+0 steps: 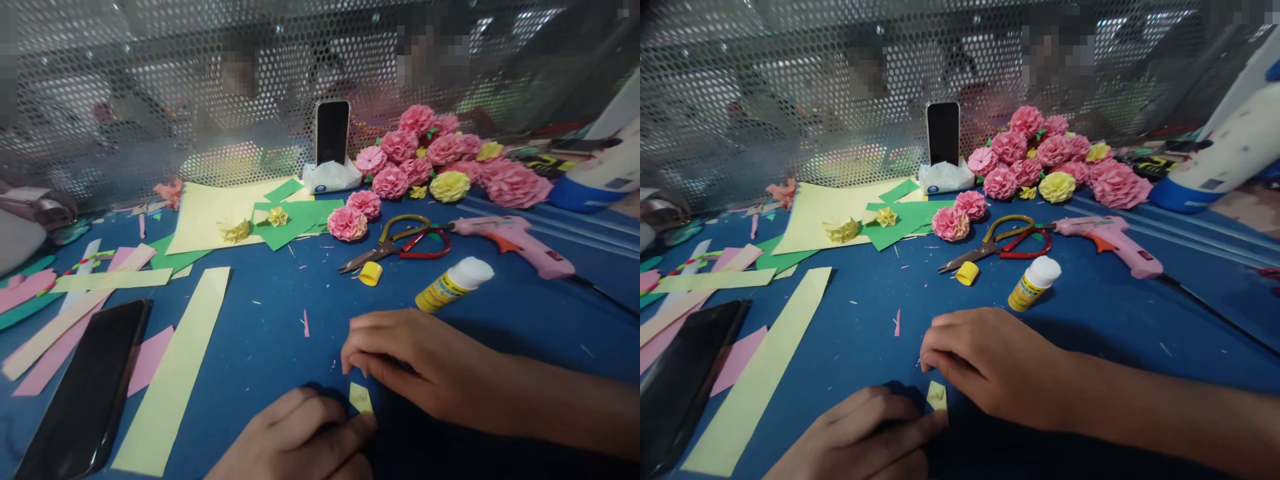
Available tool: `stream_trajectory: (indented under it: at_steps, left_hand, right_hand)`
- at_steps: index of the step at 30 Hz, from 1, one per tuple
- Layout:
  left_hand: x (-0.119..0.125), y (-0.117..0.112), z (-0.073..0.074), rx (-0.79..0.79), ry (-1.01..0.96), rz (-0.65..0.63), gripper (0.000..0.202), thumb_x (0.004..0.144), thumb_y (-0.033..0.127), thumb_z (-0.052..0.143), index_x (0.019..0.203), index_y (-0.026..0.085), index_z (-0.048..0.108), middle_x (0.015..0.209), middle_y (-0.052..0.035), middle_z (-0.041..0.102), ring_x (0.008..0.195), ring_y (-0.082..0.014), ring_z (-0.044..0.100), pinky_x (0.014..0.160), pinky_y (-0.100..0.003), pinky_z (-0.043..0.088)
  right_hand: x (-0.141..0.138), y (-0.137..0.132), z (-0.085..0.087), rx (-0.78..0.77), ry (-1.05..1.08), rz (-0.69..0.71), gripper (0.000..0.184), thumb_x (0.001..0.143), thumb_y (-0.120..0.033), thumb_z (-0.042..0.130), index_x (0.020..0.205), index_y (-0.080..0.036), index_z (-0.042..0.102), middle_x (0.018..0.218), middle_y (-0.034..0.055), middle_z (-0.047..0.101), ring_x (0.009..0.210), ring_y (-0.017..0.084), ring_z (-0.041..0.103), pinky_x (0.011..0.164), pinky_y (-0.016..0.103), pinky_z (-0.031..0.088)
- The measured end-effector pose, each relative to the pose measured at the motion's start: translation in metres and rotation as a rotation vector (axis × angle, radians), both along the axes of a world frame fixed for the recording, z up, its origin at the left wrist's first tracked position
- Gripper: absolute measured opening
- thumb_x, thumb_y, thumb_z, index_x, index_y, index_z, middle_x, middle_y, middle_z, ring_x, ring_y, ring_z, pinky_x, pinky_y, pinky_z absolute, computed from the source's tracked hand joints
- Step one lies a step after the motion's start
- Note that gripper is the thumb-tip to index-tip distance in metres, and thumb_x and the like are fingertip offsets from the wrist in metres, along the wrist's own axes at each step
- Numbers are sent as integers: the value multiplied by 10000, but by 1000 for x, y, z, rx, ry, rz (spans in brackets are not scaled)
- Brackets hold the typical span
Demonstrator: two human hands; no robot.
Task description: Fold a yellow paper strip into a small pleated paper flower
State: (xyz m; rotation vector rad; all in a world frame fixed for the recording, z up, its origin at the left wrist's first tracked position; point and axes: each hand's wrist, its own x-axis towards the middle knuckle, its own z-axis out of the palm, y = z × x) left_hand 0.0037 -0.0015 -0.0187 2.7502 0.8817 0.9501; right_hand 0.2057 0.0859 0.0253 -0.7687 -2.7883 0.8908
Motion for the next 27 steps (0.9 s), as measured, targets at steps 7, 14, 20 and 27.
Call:
stream_trajectory:
  at_steps: [7, 14, 20, 27]
  left_hand:
    - [-2, -2, -9, 183, -149, -49, 266, 1011, 162, 427, 926, 142, 678, 837, -6, 770, 744, -96, 677, 688, -203, 525]
    - [-14, -3, 28, -294, -372, 60, 280, 987, 285, 479, 873, 135, 686, 684, -57, 699, 636, -142, 646, 605, -238, 533]
    - [-16, 0, 21, -509, -545, 339, 147, 893, 210, 621, 798, 188, 730, 726, -1, 745, 673, -137, 691, 631, -187, 542]
    - [-15, 0, 19, -610, -609, 367, 147, 885, 242, 634, 812, 190, 750, 741, -1, 759, 676, -132, 701, 637, -167, 541]
  right_hand:
    - [3, -12, 7, -44, -100, -31, 224, 774, -190, 666, 984, -228, 598, 949, -12, 643, 862, 174, 604, 720, 273, 402]
    - [0, -27, -6, -11, -41, 18, 235, 760, -196, 712, 955, -222, 582, 919, -7, 648, 855, 189, 615, 706, 274, 390]
    - [-1, -29, -7, -101, 1, -29, 251, 743, -78, 666, 940, -222, 608, 919, -45, 674, 835, 135, 624, 720, 228, 405]
    - [0, -21, -2, -193, 122, -75, 179, 734, -19, 610, 802, -182, 642, 835, -29, 683, 781, 113, 619, 710, 202, 427]
